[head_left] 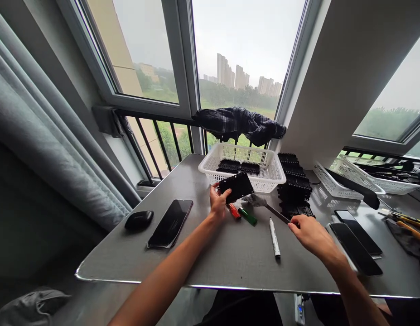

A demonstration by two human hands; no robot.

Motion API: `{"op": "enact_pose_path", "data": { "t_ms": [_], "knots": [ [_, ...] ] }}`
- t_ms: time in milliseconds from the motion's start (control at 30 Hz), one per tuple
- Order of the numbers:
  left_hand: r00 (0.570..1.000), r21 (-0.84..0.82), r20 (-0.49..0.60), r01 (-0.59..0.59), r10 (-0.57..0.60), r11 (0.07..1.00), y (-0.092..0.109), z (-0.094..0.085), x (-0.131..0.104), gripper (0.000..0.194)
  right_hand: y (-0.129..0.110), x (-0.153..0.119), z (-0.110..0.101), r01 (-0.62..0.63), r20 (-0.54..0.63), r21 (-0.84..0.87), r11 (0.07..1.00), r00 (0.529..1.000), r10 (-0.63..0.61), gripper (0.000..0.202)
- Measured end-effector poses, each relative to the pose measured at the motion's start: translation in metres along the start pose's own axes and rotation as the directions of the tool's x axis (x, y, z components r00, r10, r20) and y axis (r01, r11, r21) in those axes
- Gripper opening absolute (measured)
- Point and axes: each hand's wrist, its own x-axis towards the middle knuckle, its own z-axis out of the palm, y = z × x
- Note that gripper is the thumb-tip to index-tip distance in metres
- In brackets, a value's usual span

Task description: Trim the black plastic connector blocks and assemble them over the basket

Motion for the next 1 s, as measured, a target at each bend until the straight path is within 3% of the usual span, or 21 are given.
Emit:
{"op": "enact_pose_path", "data": {
  "t_ms": [67, 167, 267, 367, 500, 600, 667, 800, 1000],
  "knots": [
    [1.0, 0.003, -0.003, -0.01, 0.01, 1.0, -0.002, 0.0, 0.001, 0.058, -0.001, -0.008, -0.009, -0.055, -0.093, -0.196, 0.979, 0.995, 0.037, 0.022],
    [1.0, 0.026, -0.003, -0.024, 0.024, 0.999, -0.005, -0.001, 0.001, 0.059, -0.002, -0.021, -0.028, -0.096, -0.16, -0.292, 0.952, 0.986, 0.05, 0.024],
    [0.998, 0.045, 0.005, -0.057, 0.057, 0.997, -0.008, -0.001, 0.002, 0.057, 0.0, -0.023, -0.047, -0.023, -0.177, -0.169, 0.985, 0.984, -0.007, 0.028],
    [0.995, 0.066, 0.041, -0.091, 0.088, 0.994, -0.011, 0.0, 0.001, 0.055, -0.007, -0.01, -0.05, 0.159, -0.228, 0.136, 0.978, 0.966, -0.125, 0.032],
    [0.99, 0.11, 0.103, -0.103, 0.092, 0.989, -0.013, 0.001, -0.004, 0.052, -0.036, 0.02, -0.024, 0.339, -0.414, 0.389, 0.857, 0.895, -0.166, 0.035],
    [0.986, 0.135, 0.149, -0.095, 0.074, 0.986, -0.012, 0.001, -0.007, 0.052, -0.058, 0.042, 0.005, 0.413, -0.513, 0.396, 0.82, 0.84, -0.176, 0.04],
    [0.982, 0.163, 0.171, -0.105, 0.077, 0.981, -0.012, 0.001, -0.007, 0.051, -0.064, 0.052, 0.024, 0.392, -0.549, 0.362, 0.846, 0.823, -0.146, 0.039],
    [0.974, 0.225, 0.215, -0.127, 0.078, 0.966, -0.012, 0.001, -0.007, 0.043, -0.059, 0.063, 0.053, 0.307, -0.555, 0.317, 0.897, 0.827, -0.087, 0.037],
    [0.956, 0.228, 0.294, -0.094, 0.023, 0.969, -0.014, 0.003, -0.013, 0.04, -0.052, 0.068, 0.072, 0.341, -0.526, 0.261, 0.903, 0.835, -0.163, 0.043]
  ]
}}
